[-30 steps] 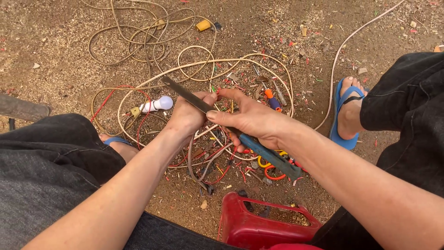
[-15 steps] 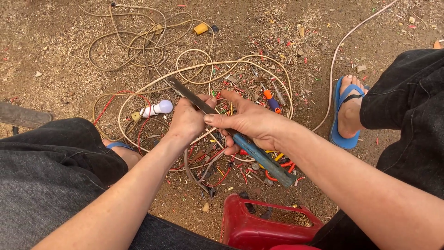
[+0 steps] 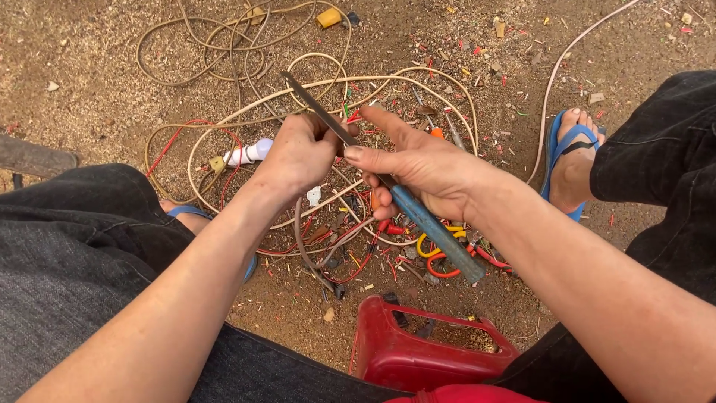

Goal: Stripping insulation from electrical wires and twisting the copper strands together to prepare them for connection.

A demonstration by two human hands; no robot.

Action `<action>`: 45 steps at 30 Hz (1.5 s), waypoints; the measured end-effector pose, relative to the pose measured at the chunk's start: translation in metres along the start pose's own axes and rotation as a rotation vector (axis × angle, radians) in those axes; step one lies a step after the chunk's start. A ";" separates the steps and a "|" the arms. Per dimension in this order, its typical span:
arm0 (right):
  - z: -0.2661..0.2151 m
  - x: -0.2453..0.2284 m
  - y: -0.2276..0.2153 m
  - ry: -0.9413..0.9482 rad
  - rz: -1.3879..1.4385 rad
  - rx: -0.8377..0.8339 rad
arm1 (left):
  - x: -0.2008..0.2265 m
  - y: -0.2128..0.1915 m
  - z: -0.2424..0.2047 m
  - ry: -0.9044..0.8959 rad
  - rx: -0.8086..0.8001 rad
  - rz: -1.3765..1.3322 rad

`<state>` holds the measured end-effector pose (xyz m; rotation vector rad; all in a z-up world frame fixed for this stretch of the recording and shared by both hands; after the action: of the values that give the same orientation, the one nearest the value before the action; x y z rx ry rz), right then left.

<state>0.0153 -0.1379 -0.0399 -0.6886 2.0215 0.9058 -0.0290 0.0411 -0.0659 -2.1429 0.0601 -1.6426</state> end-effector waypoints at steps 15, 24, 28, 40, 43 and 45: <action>0.001 0.001 -0.005 -0.036 -0.058 0.018 | 0.030 -0.006 -0.019 -0.020 -0.085 0.143; 0.002 0.001 -0.004 -0.084 -0.066 0.025 | 0.035 -0.013 -0.017 0.002 -0.094 0.142; 0.005 0.005 -0.007 -0.090 -0.055 0.023 | 0.031 -0.014 -0.021 -0.014 -0.109 0.110; 0.009 0.011 -0.014 -0.086 -0.034 0.074 | 0.023 -0.015 -0.015 0.023 -0.183 0.104; 0.009 0.012 -0.014 -0.080 -0.034 0.074 | 0.019 -0.016 -0.013 0.009 -0.208 0.096; 0.009 0.013 -0.015 -0.080 -0.029 0.076 | 0.015 -0.017 -0.011 0.021 -0.225 0.107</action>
<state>0.0230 -0.1417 -0.0593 -0.6281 1.9598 0.8225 -0.0385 0.0482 -0.0441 -2.2422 0.3759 -1.6642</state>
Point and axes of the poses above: each hand's wrist, its own z-axis towards the middle knuckle, its own y-axis out of the palm, x = y × z, the point moved 1 cm from there along z, towards the middle knuckle, and after that the axes turned 6 degrees about -z, right-handed, at the moved point
